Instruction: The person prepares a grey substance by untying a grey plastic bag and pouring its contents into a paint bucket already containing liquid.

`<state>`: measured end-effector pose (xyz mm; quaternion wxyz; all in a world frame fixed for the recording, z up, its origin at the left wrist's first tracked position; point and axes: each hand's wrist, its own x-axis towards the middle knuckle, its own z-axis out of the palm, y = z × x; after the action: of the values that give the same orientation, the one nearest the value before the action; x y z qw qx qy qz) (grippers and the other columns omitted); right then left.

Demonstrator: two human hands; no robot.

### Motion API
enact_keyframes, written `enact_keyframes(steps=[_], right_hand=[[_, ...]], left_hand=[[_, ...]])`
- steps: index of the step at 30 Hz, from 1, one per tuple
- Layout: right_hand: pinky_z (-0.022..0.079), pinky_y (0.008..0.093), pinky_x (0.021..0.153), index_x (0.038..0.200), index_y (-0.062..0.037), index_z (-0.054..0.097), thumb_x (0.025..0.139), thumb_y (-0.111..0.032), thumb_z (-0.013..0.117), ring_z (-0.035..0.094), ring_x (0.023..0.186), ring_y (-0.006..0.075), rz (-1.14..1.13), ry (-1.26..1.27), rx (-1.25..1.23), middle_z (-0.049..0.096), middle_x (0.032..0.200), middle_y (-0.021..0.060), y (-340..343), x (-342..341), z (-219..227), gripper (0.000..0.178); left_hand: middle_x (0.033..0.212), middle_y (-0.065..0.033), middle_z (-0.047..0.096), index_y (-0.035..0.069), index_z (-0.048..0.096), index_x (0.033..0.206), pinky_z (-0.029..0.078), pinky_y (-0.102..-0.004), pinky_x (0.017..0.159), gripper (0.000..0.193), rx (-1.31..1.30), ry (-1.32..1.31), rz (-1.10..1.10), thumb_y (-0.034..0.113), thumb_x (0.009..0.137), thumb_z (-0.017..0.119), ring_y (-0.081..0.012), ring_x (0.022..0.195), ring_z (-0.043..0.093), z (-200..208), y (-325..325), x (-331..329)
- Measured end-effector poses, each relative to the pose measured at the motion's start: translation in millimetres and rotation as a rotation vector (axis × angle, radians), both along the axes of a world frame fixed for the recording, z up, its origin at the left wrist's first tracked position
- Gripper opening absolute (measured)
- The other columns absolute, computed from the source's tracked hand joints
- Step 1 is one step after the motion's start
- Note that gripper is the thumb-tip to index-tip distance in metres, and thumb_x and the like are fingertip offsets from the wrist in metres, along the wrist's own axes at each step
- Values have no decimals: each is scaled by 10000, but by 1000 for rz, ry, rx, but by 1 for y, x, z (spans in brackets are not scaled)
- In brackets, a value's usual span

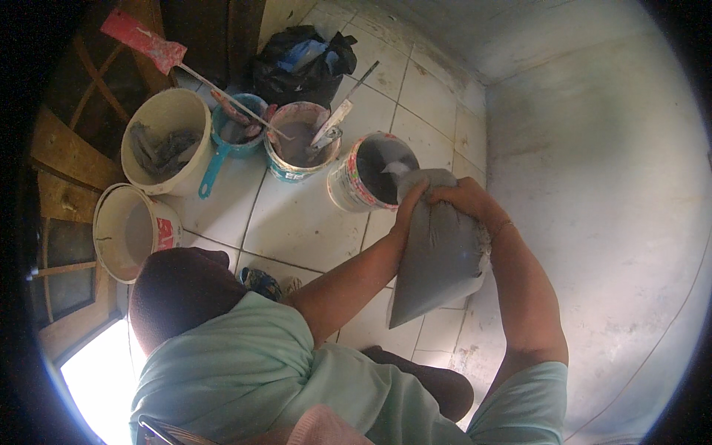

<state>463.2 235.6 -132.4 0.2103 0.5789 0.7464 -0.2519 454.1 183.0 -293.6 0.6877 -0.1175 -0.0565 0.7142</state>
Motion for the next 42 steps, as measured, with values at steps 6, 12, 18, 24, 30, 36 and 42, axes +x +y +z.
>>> enact_keyframes(steps=[6,12,18,24,30,36,42], right_hand=[[490,310,705,878,109,644,585,-346,692,620,753,239,23,-24,57,649,831,178,-1,-1,-2,544],[483,306,691,825,78,655,584,-320,682,606,733,219,72,16,49,645,787,162,4,2,-7,466],[474,307,671,820,46,664,584,-281,666,592,708,212,127,13,81,641,771,161,14,13,-17,403],[470,306,689,813,51,657,584,-253,645,591,728,212,134,-64,105,640,773,160,5,3,-10,381],[482,323,734,895,75,648,608,-345,699,615,786,234,48,87,5,651,845,185,1,6,-8,511],[477,330,779,1075,86,593,604,-422,758,607,892,242,79,175,-167,637,986,187,-14,-14,3,712],[465,323,800,1087,109,572,543,-417,795,604,921,247,108,-91,-182,628,1006,207,-8,-14,3,789]], left_hand=[[999,-174,604,12,539,1133,520,-388,792,474,-6,-41,-69,399,866,478,-282,865,628,10,-12,0],[989,-158,610,21,552,1124,516,-361,792,486,-119,53,-84,421,853,497,-261,863,629,3,-10,2],[990,-140,618,23,564,1118,501,-343,790,484,-293,190,-111,412,830,540,-243,858,627,10,-19,3],[971,-137,629,9,604,1061,488,-332,776,476,-448,335,-131,392,779,605,-229,848,622,12,-19,2],[972,-150,644,-60,624,1026,487,-321,758,508,-450,467,-33,373,761,618,-215,840,629,-12,-2,11],[1005,-130,640,-19,633,1052,462,-327,808,486,-438,513,50,390,799,561,-219,899,604,-30,11,17],[1056,-115,618,20,612,1105,449,-327,844,538,-456,277,100,480,831,554,-221,939,581,-11,8,18]])
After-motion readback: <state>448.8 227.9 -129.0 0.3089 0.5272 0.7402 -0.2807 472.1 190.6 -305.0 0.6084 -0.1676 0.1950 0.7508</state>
